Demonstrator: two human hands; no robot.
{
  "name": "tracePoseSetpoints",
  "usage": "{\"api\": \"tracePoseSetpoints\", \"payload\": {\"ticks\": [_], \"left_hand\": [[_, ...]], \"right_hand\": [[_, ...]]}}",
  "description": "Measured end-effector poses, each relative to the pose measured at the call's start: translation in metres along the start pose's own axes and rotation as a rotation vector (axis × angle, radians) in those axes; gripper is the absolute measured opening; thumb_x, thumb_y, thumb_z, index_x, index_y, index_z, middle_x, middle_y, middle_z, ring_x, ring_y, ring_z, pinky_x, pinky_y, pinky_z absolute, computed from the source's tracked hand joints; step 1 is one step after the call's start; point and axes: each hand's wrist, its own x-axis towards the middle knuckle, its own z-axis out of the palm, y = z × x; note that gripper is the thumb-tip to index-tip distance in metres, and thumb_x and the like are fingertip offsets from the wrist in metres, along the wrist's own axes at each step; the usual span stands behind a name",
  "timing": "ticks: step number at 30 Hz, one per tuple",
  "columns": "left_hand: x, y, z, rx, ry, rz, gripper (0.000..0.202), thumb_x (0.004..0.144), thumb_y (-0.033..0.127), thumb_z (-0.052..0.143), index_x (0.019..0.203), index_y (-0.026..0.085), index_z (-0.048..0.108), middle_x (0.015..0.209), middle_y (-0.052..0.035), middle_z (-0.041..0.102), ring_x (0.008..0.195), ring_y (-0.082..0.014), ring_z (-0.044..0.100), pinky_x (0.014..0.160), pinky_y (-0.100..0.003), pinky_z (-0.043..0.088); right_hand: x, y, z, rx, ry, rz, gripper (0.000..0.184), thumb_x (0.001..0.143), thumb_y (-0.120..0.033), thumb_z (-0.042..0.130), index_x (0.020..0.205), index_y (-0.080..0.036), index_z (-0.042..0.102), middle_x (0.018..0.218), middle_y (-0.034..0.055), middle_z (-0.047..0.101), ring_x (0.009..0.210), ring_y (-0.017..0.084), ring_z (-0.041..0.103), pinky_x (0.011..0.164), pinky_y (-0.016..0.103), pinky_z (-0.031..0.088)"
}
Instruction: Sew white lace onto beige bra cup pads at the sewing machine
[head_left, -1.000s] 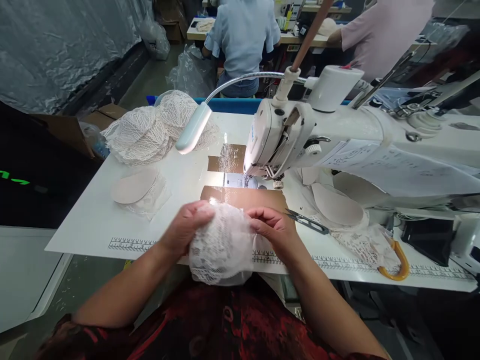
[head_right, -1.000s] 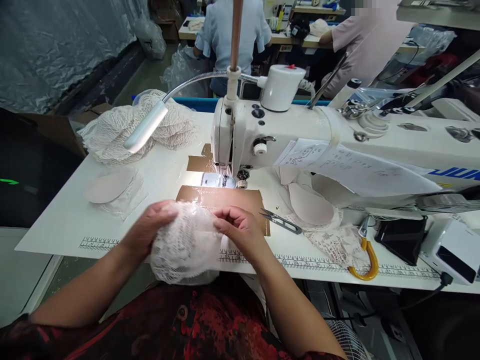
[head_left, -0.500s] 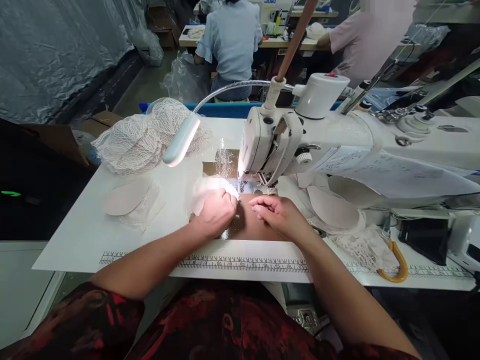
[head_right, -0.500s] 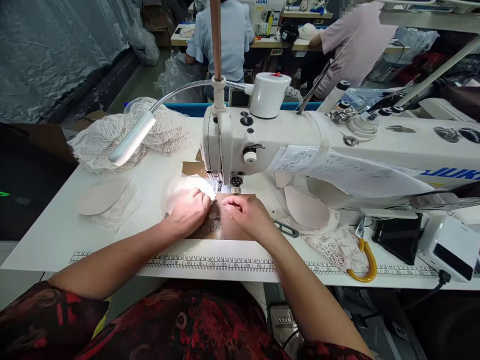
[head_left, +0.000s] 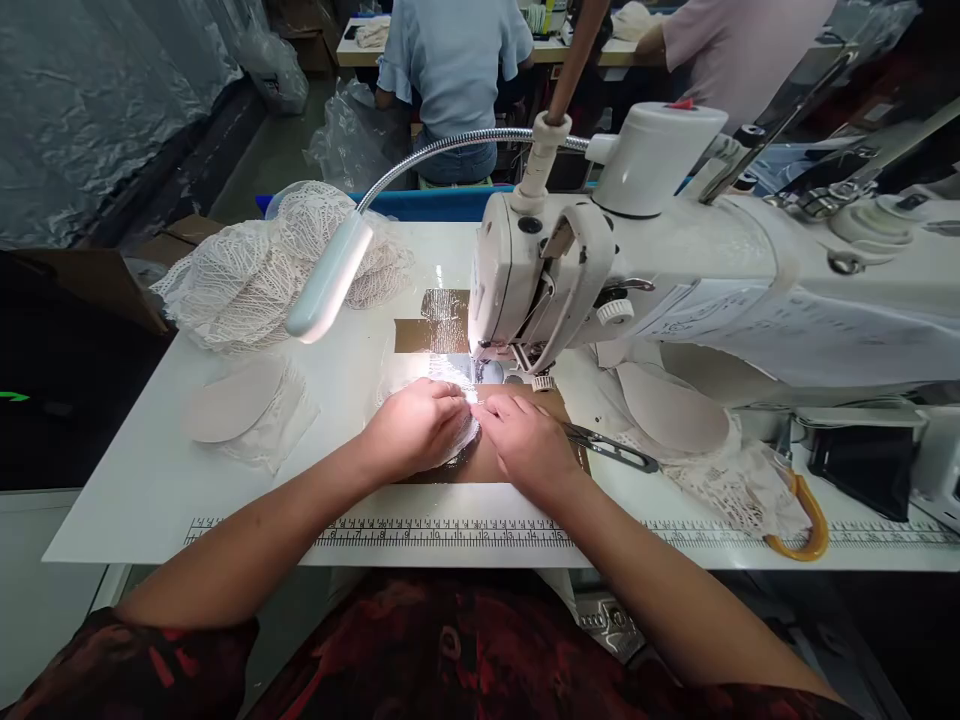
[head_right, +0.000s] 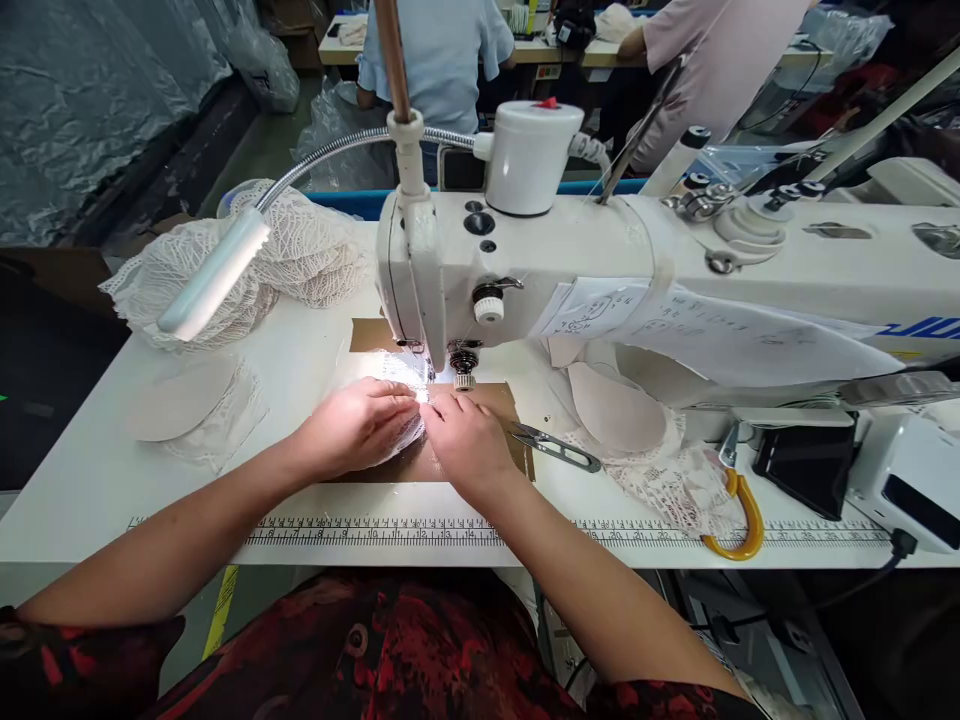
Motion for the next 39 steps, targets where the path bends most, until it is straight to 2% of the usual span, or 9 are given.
{"api": "tracePoseSetpoints", "payload": {"ticks": [2,5,10,17,22,29,34,39], "left_hand": [[0.002,-0.007,0.006,0.156,0.038,0.067,0.028,0.093,0.024,0.045,0.105,0.012,0.067,0.116,-0.0132,0.064,0.093,-0.0224,0.057,0.085,-0.038,0.049],[0.006,-0.015,0.013,0.280,0.070,0.160,0.030,0.093,0.022,0.045,0.110,0.009,0.066,0.119,-0.0133,0.064,0.091,-0.0226,0.057,0.082,-0.039,0.051],[0.019,-0.032,0.012,0.329,0.111,0.300,0.030,0.093,0.023,0.046,0.110,0.010,0.067,0.117,-0.0121,0.066,0.087,-0.0218,0.060,0.078,-0.038,0.052],[0.026,-0.045,0.013,0.332,0.133,0.334,0.031,0.091,0.023,0.047,0.111,0.009,0.066,0.117,-0.0124,0.066,0.092,-0.0237,0.061,0.078,-0.040,0.052],[0.024,-0.047,0.014,0.292,0.108,0.317,0.033,0.092,0.024,0.047,0.117,0.011,0.063,0.122,-0.0123,0.064,0.104,-0.0253,0.058,0.084,-0.043,0.050],[0.025,-0.045,0.015,0.309,0.100,0.167,0.037,0.092,0.026,0.045,0.123,0.012,0.058,0.128,-0.0130,0.059,0.096,-0.0242,0.056,0.084,-0.043,0.047],[0.022,-0.043,0.016,0.365,0.101,0.063,0.038,0.091,0.027,0.044,0.125,0.015,0.057,0.131,-0.0124,0.055,0.113,-0.0291,0.049,0.093,-0.046,0.042],[0.022,-0.041,0.009,0.405,0.093,-0.074,0.040,0.088,0.023,0.043,0.125,0.018,0.056,0.138,-0.0113,0.048,0.127,-0.0350,0.039,0.101,-0.054,0.034]], "right_hand": [[0.000,-0.001,0.002,-0.034,0.009,0.014,0.035,0.090,-0.009,0.038,0.110,-0.017,0.065,0.091,0.0090,0.063,0.082,0.021,0.051,0.068,0.032,0.034],[0.003,-0.003,0.003,-0.055,-0.001,0.061,0.036,0.090,-0.009,0.036,0.112,-0.018,0.064,0.095,0.0084,0.064,0.083,0.021,0.052,0.069,0.033,0.035],[0.011,-0.004,0.003,-0.048,-0.039,0.157,0.039,0.092,-0.010,0.035,0.117,-0.021,0.062,0.099,0.0068,0.065,0.083,0.021,0.053,0.069,0.033,0.036],[0.016,0.002,0.004,-0.048,-0.033,0.162,0.040,0.087,-0.009,0.041,0.119,-0.022,0.061,0.097,0.0072,0.064,0.082,0.021,0.052,0.064,0.032,0.035],[0.014,0.003,0.006,-0.044,-0.012,0.143,0.039,0.086,-0.009,0.041,0.117,-0.021,0.062,0.095,0.0067,0.063,0.079,0.021,0.051,0.062,0.032,0.033],[0.012,0.006,0.008,0.011,0.065,0.114,0.038,0.081,-0.006,0.043,0.109,-0.020,0.065,0.088,0.0051,0.061,0.076,0.019,0.048,0.062,0.030,0.033],[0.011,0.008,0.009,0.043,0.077,0.104,0.041,0.083,-0.007,0.042,0.115,-0.020,0.064,0.089,0.0060,0.061,0.075,0.018,0.049,0.062,0.030,0.034],[0.009,0.009,0.011,0.070,0.114,0.103,0.044,0.081,-0.004,0.041,0.113,-0.019,0.066,0.090,0.0066,0.063,0.072,0.018,0.053,0.064,0.030,0.039]]}}
